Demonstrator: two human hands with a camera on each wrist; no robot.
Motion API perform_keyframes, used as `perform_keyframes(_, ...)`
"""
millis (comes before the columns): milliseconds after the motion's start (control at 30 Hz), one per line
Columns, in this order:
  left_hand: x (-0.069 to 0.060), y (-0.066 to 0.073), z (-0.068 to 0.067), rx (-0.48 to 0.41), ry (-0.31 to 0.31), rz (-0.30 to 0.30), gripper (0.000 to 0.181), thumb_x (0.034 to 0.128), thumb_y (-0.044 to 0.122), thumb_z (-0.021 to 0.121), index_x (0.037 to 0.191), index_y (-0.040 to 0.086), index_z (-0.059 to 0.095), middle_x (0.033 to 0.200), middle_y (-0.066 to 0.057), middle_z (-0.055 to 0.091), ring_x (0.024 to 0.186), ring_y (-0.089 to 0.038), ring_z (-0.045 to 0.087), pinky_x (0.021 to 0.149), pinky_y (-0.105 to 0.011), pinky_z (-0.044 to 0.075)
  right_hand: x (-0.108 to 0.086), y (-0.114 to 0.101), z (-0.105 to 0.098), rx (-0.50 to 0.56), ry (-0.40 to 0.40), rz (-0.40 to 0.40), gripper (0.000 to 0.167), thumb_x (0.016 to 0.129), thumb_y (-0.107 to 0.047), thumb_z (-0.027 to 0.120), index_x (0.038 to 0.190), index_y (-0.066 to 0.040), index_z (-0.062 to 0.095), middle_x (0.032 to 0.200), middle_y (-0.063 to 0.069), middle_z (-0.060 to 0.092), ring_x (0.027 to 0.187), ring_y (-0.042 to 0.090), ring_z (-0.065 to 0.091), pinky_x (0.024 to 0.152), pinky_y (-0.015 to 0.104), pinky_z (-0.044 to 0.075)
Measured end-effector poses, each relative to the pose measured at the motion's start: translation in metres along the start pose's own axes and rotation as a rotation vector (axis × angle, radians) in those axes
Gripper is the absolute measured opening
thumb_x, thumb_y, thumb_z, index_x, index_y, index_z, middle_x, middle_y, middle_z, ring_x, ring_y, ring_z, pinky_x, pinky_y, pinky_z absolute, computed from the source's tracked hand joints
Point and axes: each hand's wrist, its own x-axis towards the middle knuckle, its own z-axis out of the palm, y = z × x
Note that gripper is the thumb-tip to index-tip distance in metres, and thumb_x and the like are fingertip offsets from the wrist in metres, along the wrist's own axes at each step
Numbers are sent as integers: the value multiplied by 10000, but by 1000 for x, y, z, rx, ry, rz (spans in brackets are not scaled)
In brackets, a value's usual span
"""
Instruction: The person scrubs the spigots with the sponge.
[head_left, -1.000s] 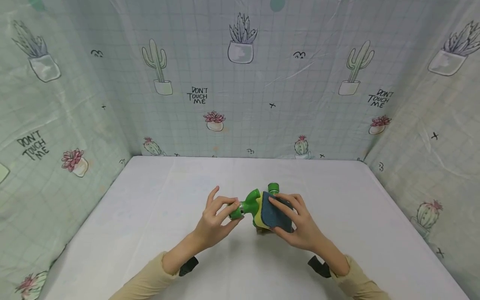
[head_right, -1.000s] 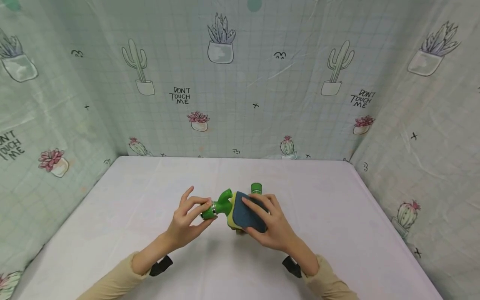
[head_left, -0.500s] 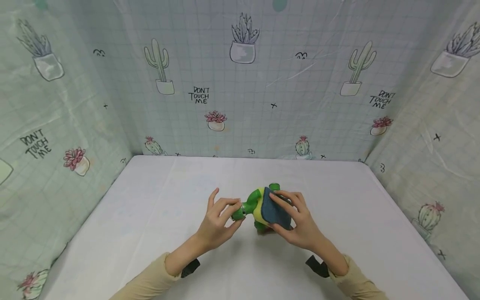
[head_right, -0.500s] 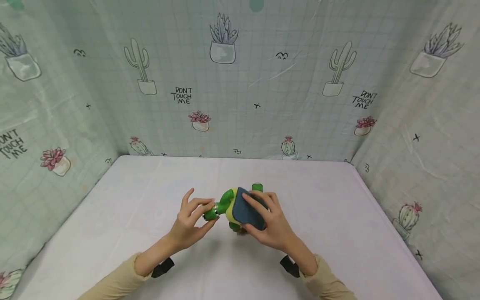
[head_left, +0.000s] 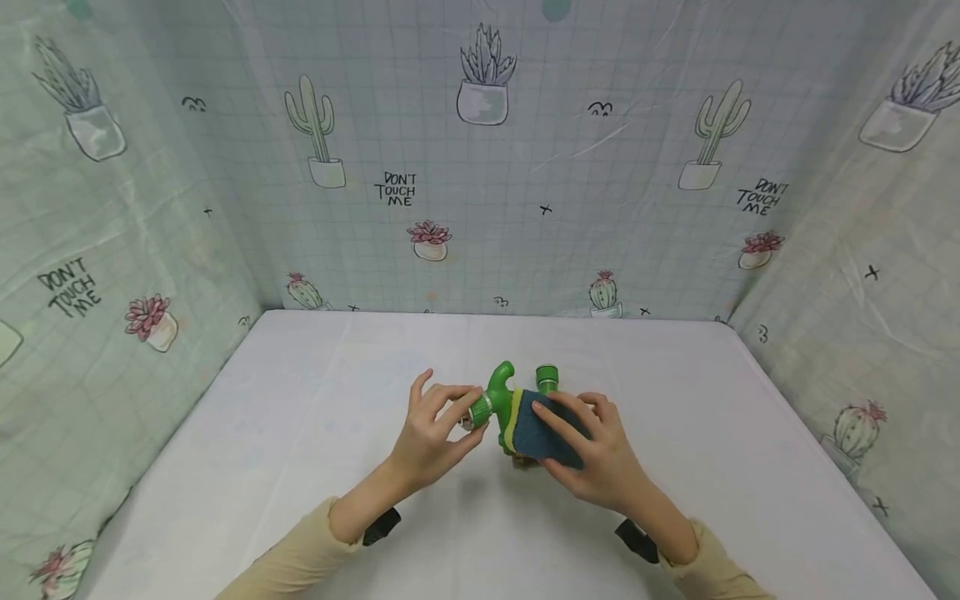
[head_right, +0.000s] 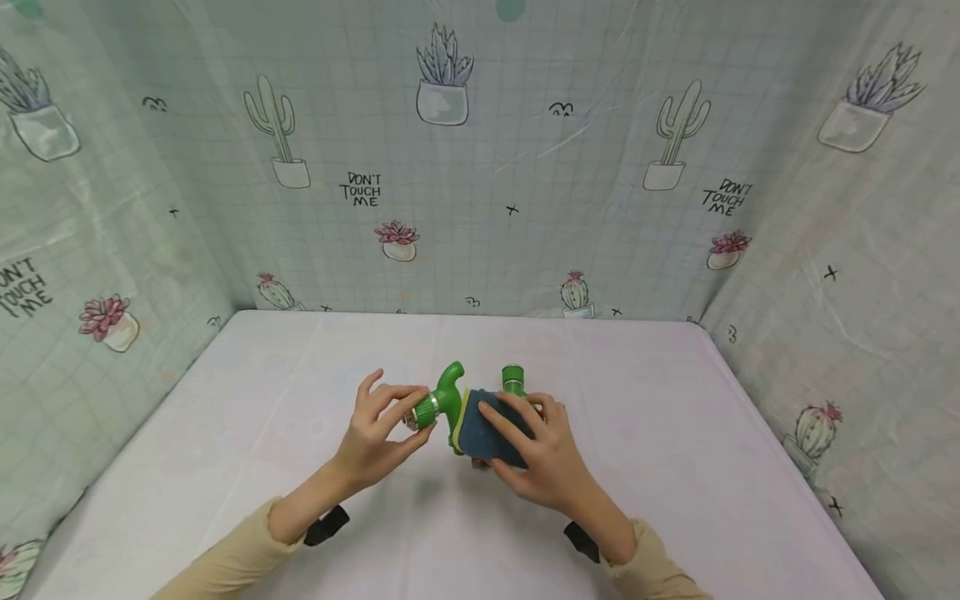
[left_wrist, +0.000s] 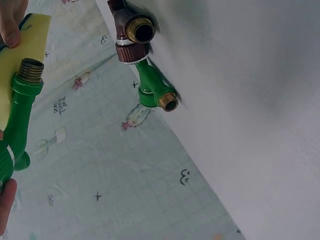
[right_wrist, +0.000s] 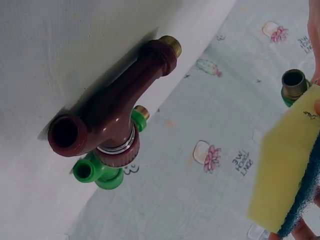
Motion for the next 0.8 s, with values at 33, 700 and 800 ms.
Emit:
perform_keyframes(33, 0, 0, 0, 11, 4, -1, 309, 745, 159, 674, 1015, 16, 627, 947, -81, 594, 789, -163, 564, 888, -600, 324, 0, -1, 0, -7, -7, -2, 536, 840, -507, 442, 1261, -183, 514, 1243, 95, 481, 976, 257, 392, 693, 368, 336)
perform_keyframes(700, 3, 2, 5, 226, 18, -43, 496, 540, 356, 817, 912, 87, 628, 780, -69, 481, 745, -206, 526, 848, -722, 278, -3, -21, 12, 8, -42, -35, 546, 797, -462, 557, 1266, -187, 507, 1233, 76, 488, 1013, 241, 395, 731, 409, 353)
perform_keyframes(800, 1, 4, 4, 145, -19, -96, 500, 547, 318, 811, 932, 67, 613, 790, -75, 445, 685, -155, 519, 802, -752, 267, -3, -23, 13, 15, -51, -26, 568, 768, -441, 614, 1266, -191, 507, 1234, 69, 485, 1011, 237, 393, 730, 402, 351)
